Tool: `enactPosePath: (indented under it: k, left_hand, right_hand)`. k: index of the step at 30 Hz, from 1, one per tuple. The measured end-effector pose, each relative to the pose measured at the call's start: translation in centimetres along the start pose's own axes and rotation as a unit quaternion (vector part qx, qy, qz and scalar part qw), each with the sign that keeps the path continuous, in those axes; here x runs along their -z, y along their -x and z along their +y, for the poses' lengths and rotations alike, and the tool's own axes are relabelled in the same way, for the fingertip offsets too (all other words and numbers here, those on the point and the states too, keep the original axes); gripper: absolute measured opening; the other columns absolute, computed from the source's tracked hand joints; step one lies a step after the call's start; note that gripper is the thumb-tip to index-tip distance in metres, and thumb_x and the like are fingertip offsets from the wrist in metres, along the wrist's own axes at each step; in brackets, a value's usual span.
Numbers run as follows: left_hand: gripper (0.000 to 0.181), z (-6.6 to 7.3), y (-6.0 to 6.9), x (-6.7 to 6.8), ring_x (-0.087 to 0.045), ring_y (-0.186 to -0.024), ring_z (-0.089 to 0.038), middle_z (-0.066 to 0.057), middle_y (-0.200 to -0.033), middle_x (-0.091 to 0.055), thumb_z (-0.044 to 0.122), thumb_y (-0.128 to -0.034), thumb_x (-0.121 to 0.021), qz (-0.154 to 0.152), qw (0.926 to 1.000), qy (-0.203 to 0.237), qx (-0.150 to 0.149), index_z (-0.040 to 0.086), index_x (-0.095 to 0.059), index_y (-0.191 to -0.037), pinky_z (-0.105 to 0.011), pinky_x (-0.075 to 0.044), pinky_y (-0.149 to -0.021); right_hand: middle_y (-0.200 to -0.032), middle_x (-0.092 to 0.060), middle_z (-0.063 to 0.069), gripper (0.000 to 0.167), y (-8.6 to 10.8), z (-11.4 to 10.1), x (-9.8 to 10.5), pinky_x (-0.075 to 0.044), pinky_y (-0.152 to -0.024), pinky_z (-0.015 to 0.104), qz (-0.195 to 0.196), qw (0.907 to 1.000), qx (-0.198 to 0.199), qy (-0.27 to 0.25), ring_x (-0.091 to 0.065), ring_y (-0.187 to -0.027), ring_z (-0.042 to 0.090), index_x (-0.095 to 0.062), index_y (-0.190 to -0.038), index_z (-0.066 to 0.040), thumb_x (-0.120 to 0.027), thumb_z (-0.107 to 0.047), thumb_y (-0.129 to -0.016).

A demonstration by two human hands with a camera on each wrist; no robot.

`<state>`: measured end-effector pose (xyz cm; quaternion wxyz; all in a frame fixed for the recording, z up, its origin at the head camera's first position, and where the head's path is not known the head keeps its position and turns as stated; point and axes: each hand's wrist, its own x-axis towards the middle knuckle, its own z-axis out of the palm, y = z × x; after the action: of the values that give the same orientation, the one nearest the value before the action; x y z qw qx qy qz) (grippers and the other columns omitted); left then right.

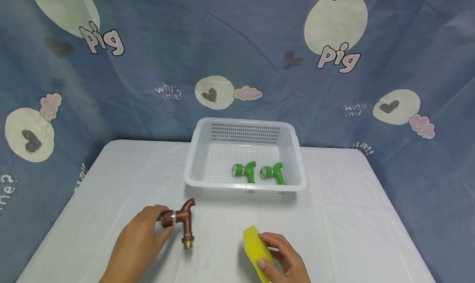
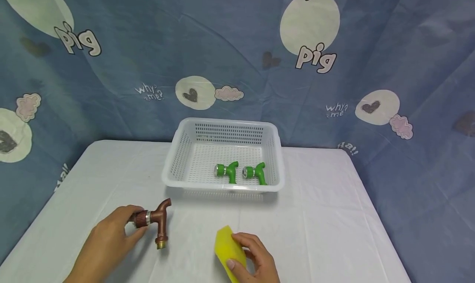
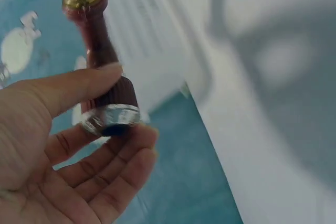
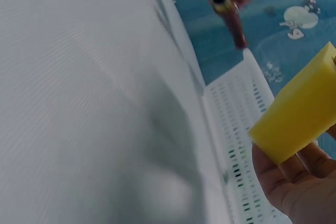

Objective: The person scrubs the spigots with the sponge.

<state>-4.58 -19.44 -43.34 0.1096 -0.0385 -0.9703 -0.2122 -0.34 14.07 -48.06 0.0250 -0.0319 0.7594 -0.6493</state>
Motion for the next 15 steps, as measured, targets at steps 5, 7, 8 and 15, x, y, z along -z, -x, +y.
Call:
enactPosePath:
  k: [5, 7, 8, 15]
  left_hand:
    - [0.044, 3.0, 0.1, -1.4, -0.070, -0.093, -0.015, 0.002, -0.103, -0.069, 0.010, -0.0697, -0.098, -0.007, 0.9990, 0.029, -0.034, 0.015, -0.072, -0.105, -0.041, -0.061, -0.079]
    - [0.042, 3.9, 0.3, -2.0, -0.067, -0.092, -0.009, 0.009, -0.102, -0.068, 0.011, -0.0702, -0.098, -0.018, 0.9981, 0.043, -0.041, 0.020, -0.072, -0.103, -0.037, -0.060, -0.080]
    - [0.042, 4.3, 0.4, -2.3, -0.066, -0.092, -0.006, 0.012, -0.102, -0.067, 0.011, -0.0704, -0.098, -0.024, 0.9974, 0.050, -0.046, 0.023, -0.072, -0.102, -0.034, -0.060, -0.080]
    - [0.042, 6.2, 0.7, -3.3, -0.061, -0.091, 0.001, 0.023, -0.103, -0.062, 0.021, -0.0741, -0.097, -0.073, 0.9897, 0.086, -0.089, 0.027, -0.071, -0.107, -0.029, -0.060, -0.084]
  right_hand:
    - [-0.128, -0.065, -0.006, 0.043, 0.1, -0.6, -0.2, -0.058, -0.094, 0.035, -0.021, 0.9975, 0.039, 0.055, -0.065, -0.114, 0.018, -0.070, -0.130, -0.027, -0.083, -0.017, -0.091]
    - [-0.131, -0.062, -0.009, 0.046, 0.1, -0.8, -0.3, -0.058, -0.094, 0.035, -0.036, 0.9889, 0.091, 0.113, -0.064, -0.115, 0.015, -0.067, -0.133, -0.030, -0.084, -0.020, -0.091]
    - [-0.133, -0.061, -0.010, 0.049, 0.1, -0.8, -0.5, -0.058, -0.095, 0.034, -0.041, 0.9809, 0.123, 0.144, -0.063, -0.116, 0.014, -0.066, -0.134, -0.031, -0.085, -0.022, -0.090]
    - [-0.145, -0.053, 0.001, 0.053, -0.4, -1.0, -1.2, -0.059, -0.093, 0.039, -0.046, 0.8867, 0.346, 0.303, -0.055, -0.123, 0.019, -0.059, -0.146, -0.027, -0.078, -0.035, -0.097]
